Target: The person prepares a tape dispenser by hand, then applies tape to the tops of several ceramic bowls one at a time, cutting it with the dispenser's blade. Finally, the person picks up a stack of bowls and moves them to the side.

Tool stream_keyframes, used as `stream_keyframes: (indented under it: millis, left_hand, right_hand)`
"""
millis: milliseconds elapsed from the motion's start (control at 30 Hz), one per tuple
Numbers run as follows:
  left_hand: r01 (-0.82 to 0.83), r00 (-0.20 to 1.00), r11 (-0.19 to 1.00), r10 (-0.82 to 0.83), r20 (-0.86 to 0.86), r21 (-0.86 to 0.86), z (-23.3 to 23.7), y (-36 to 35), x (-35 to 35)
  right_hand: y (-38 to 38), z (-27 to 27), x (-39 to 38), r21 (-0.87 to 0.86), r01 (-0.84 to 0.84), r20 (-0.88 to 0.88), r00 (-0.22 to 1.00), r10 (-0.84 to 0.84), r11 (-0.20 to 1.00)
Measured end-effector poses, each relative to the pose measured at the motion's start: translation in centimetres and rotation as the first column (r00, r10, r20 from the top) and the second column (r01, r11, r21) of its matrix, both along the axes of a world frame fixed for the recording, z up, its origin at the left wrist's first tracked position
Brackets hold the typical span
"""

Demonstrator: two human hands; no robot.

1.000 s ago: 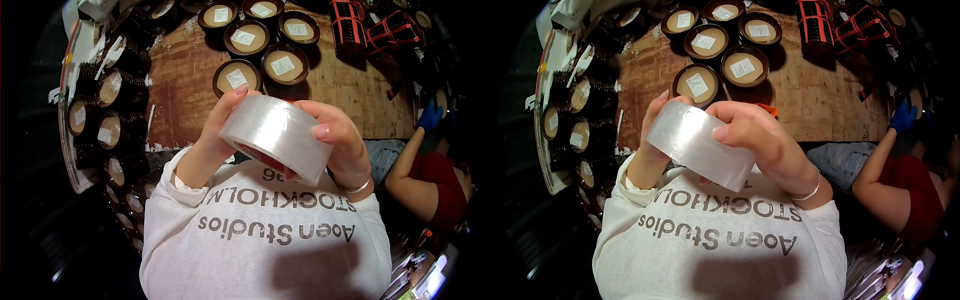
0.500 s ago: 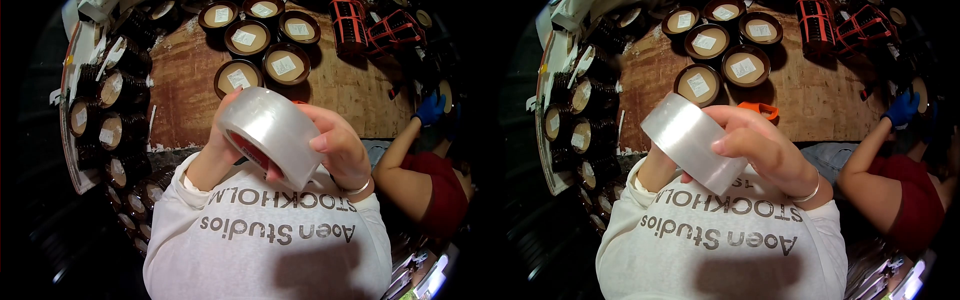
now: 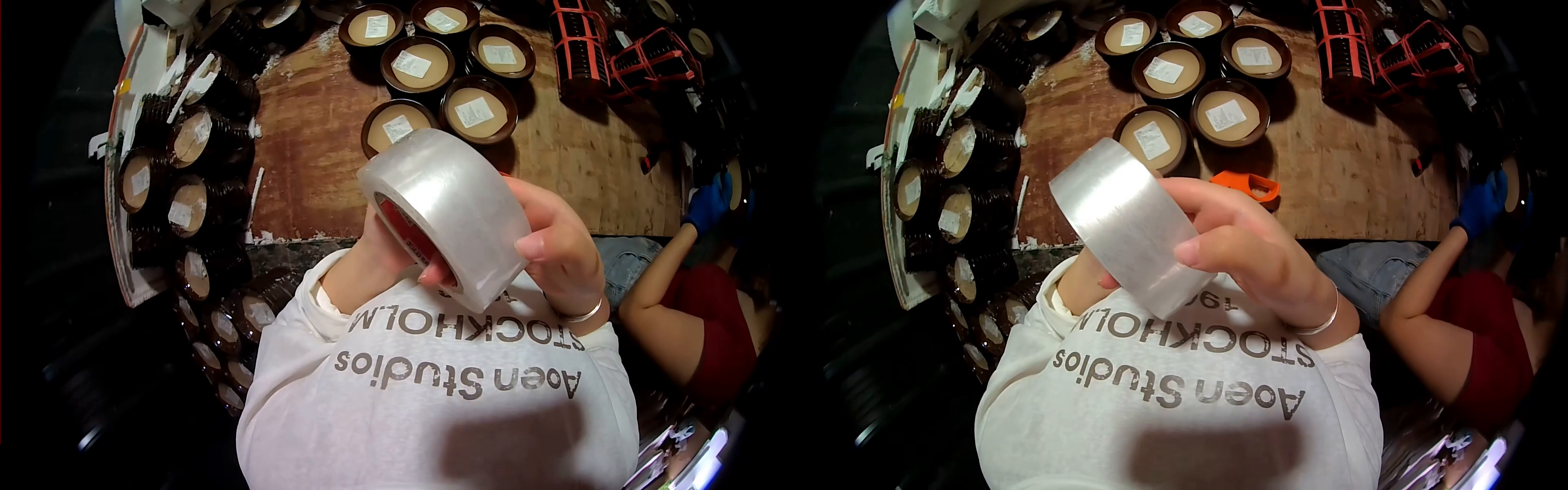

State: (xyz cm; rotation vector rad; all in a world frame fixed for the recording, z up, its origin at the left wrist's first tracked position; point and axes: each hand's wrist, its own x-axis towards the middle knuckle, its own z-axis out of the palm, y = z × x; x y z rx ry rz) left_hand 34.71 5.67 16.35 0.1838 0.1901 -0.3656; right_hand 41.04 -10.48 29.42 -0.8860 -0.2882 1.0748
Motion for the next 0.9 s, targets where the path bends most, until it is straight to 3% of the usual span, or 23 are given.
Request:
stream_keyframes:
  millis: [67, 267, 467, 533, 567, 633, 667, 700, 733, 767, 800, 900]
  left_hand:
    - [-0.009, 1.000, 0.998, 0.008, 0.017, 0.065, -0.1, 0.0, 0.2]
    - [-0.078, 0.996, 0.993, 0.074, -0.048, -0.092, 0.0, -0.4, 1.2]
    - [-0.083, 0.989, 0.965, 0.111, 0.102, -0.249, -0.7, -0.7, 0.5]
    - [-0.071, 0.987, 0.985, 0.092, -0.131, 0.154, 1.8, -0.8, 1.4]
    - [-0.069, 0.988, 0.985, 0.090, -0.129, 0.155, 1.4, -0.4, 1.8]
    - [-0.050, 0.994, 0.989, 0.063, 0.089, -0.140, 0.9, 0.8, 2.9]
    - [-0.095, 0.973, 0.992, 0.074, 0.218, 0.087, 1.9, 1.6, 3.3]
    - [-0.091, 0.973, 0.992, 0.070, 0.219, 0.088, 2.7, 1.9, 3.8]
    - [-0.306, 0.890, 0.865, 0.112, 0.442, 0.397, 3.1, 2.2, 4.4]
    - [-0.538, 0.764, 0.605, 0.056, 0.643, 0.587, 3.7, 2.6, 4.9]
    - [-0.517, 0.768, 0.526, -0.063, 0.637, 0.675, 4.8, 3.1, 5.3]
    - [-0.400, 0.825, 0.539, -0.142, 0.548, 0.742, 4.5, 4.1, 5.9]
  right_hand:
    - [-0.1, -0.2, 0.0, -0.012, 0.015, 0.009, 1.000, -0.015, 1.000]
    - [-0.3, -1.2, -0.3, 0.086, 0.045, -0.057, 0.998, -0.040, 0.995]
    - [0.0, -1.6, -0.2, 0.114, 0.111, 0.047, 0.992, -0.117, 0.987]
    - [0.2, -1.5, 0.2, 0.103, 0.098, 0.068, 0.992, -0.105, 0.990]
    - [0.4, -1.2, 0.5, 0.091, 0.130, 0.030, 0.991, -0.133, 0.987]
    - [0.4, -1.0, 1.1, 0.079, 0.167, -0.007, 0.986, -0.167, 0.983]
    - [0.3, -1.0, 1.5, 0.044, 0.143, -0.036, 0.989, -0.142, 0.989]
    - [0.2, -1.0, 1.7, 0.009, 0.117, -0.068, 0.991, -0.116, 0.993]
    - [0.2, -1.0, 1.7, 0.009, 0.120, -0.069, 0.991, -0.119, 0.993]
    - [0.4, -1.0, 1.6, -0.011, 0.123, -0.097, 0.988, -0.123, 0.992]
    - [0.5, -1.0, 1.6, -0.032, 0.123, -0.127, 0.984, -0.126, 0.992]
    - [0.8, -1.9, 1.5, 0.034, 0.134, -0.132, 0.983, -0.129, 0.990]
